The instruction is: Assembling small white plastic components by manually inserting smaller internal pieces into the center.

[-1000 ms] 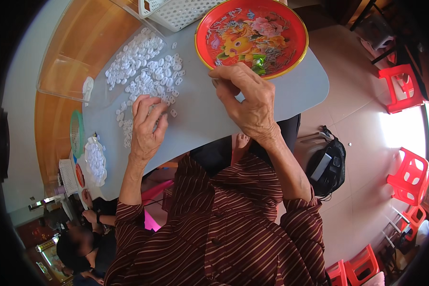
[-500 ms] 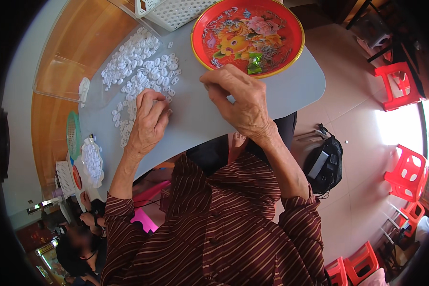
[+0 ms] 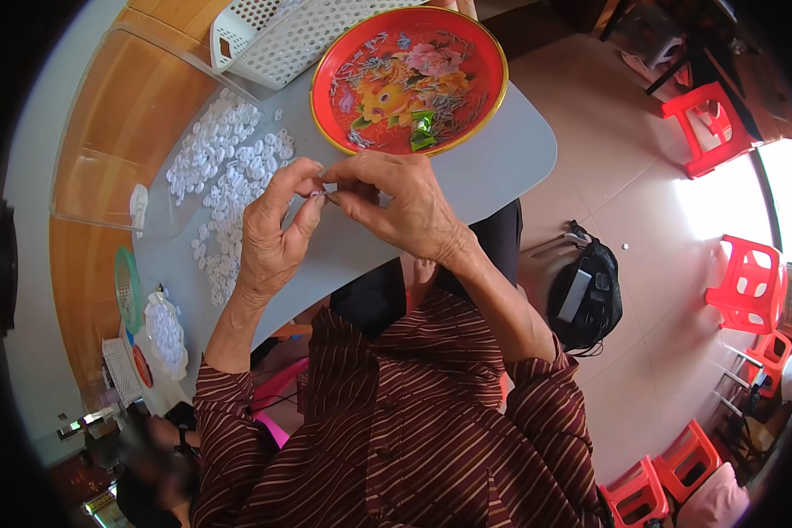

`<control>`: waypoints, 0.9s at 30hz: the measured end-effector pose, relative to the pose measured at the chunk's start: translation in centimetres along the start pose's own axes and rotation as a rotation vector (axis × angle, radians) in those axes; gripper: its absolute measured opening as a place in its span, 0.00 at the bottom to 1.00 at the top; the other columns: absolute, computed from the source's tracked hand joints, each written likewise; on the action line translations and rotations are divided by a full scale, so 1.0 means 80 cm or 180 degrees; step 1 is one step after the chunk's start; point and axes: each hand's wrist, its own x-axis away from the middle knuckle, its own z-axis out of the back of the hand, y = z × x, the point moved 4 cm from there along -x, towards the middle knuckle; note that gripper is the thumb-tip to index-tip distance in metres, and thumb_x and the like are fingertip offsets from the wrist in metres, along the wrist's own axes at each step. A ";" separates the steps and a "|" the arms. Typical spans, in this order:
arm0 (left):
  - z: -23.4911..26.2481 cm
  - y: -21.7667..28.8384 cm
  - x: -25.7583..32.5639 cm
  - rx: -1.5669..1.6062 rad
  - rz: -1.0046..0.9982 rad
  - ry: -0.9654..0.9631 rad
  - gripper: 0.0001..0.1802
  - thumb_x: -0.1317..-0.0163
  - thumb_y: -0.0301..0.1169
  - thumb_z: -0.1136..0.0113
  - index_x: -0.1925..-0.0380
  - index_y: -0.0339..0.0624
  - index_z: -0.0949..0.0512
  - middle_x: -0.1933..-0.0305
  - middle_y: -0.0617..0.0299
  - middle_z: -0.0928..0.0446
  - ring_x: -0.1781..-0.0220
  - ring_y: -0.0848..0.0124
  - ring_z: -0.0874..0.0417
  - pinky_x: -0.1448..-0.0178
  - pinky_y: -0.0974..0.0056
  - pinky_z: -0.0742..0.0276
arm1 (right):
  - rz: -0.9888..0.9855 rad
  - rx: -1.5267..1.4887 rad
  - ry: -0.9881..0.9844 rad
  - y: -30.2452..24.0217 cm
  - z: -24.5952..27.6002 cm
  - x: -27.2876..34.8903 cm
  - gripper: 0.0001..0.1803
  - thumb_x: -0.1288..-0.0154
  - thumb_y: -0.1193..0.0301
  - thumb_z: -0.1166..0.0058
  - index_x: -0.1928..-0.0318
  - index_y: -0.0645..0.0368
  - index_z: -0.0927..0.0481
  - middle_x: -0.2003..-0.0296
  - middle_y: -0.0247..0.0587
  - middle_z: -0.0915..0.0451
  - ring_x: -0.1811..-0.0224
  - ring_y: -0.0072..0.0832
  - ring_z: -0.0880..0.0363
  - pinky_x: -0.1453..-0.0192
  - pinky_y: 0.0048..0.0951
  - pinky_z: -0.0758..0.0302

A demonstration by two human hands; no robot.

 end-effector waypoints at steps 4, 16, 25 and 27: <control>-0.003 -0.002 -0.005 0.0044 -0.0182 -0.0072 0.19 0.43 0.19 0.43 0.50 0.39 0.29 0.62 0.58 0.23 0.62 0.69 0.20 0.56 0.66 0.25 | -0.0122 -0.0174 -0.0026 0.005 0.001 0.000 0.12 0.46 0.81 0.42 0.59 0.66 0.20 0.69 0.40 0.19 0.69 0.25 0.19 0.62 0.26 0.23; -0.025 -0.032 0.007 0.1150 0.0788 0.0072 0.09 0.37 0.28 0.43 0.58 0.36 0.26 0.67 0.64 0.22 0.66 0.79 0.24 0.61 0.73 0.28 | -0.0589 -0.0583 0.0132 0.014 0.002 0.003 0.06 0.43 0.78 0.43 0.64 0.67 0.22 0.74 0.39 0.19 0.71 0.21 0.19 0.64 0.23 0.22; -0.045 -0.033 0.010 0.2296 0.1024 0.0495 0.11 0.34 0.31 0.46 0.60 0.33 0.25 0.69 0.64 0.23 0.67 0.79 0.25 0.59 0.73 0.29 | -0.0904 -0.1122 0.0131 0.013 0.005 0.004 0.06 0.38 0.78 0.46 0.62 0.68 0.23 0.71 0.37 0.19 0.66 0.20 0.19 0.60 0.21 0.22; -0.039 -0.033 0.008 0.2103 0.1019 0.0438 0.10 0.34 0.31 0.46 0.61 0.34 0.25 0.70 0.64 0.23 0.68 0.79 0.25 0.60 0.74 0.29 | -0.0838 -0.1055 0.0227 0.016 0.005 0.005 0.06 0.38 0.79 0.46 0.60 0.67 0.23 0.70 0.37 0.19 0.65 0.20 0.19 0.60 0.21 0.22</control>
